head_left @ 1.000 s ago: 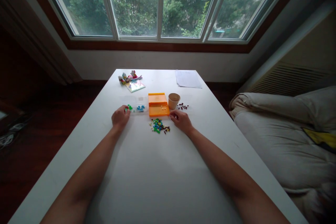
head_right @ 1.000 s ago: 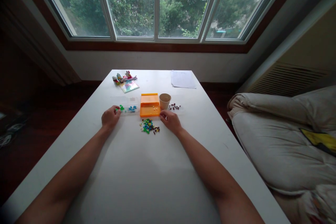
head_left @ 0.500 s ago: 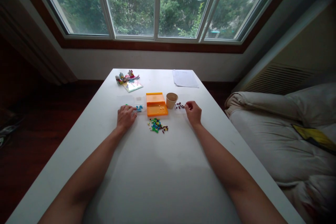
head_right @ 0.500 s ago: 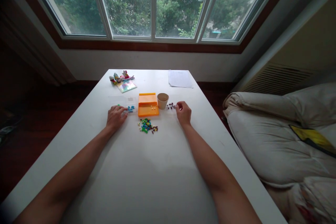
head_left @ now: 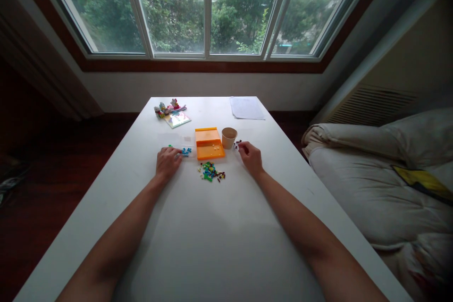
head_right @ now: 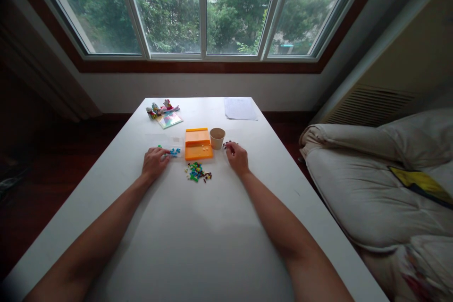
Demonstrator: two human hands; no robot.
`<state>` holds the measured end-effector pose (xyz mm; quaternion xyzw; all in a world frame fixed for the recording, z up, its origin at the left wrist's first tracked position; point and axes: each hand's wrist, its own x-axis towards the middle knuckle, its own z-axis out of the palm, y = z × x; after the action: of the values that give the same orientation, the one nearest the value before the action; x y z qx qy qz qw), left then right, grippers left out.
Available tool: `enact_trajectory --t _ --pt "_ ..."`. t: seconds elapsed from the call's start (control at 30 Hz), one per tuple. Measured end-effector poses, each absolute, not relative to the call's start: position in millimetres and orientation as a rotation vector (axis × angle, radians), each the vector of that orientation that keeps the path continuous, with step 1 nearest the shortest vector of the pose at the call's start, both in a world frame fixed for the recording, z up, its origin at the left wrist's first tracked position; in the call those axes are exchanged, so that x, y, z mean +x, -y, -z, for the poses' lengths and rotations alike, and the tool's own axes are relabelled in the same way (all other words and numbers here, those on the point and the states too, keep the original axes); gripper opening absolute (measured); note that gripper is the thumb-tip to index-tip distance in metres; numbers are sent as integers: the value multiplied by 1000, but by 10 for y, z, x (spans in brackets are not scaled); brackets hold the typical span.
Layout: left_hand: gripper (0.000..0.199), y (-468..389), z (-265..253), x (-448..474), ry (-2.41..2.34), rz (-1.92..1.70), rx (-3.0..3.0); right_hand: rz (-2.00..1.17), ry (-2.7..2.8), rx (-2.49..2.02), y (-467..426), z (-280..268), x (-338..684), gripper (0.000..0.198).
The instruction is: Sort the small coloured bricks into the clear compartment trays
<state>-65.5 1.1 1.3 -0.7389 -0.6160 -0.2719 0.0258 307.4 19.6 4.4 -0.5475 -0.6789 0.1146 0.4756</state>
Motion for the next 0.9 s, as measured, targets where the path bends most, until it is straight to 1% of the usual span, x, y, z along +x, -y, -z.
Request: enact_trajectory --t 0.37,0.67,0.9 --pt "28 6 -3 -724 1927 850 -2310 -369 2114 -1127 -70 36 2759 16" --pt "24 30 -2 -743 1879 799 -2335 -330 2139 -1142 -94 89 2776 20" --pt "21 -12 16 -734 1863 812 -2347 -283 2168 -1129 -102 77 2745 14"
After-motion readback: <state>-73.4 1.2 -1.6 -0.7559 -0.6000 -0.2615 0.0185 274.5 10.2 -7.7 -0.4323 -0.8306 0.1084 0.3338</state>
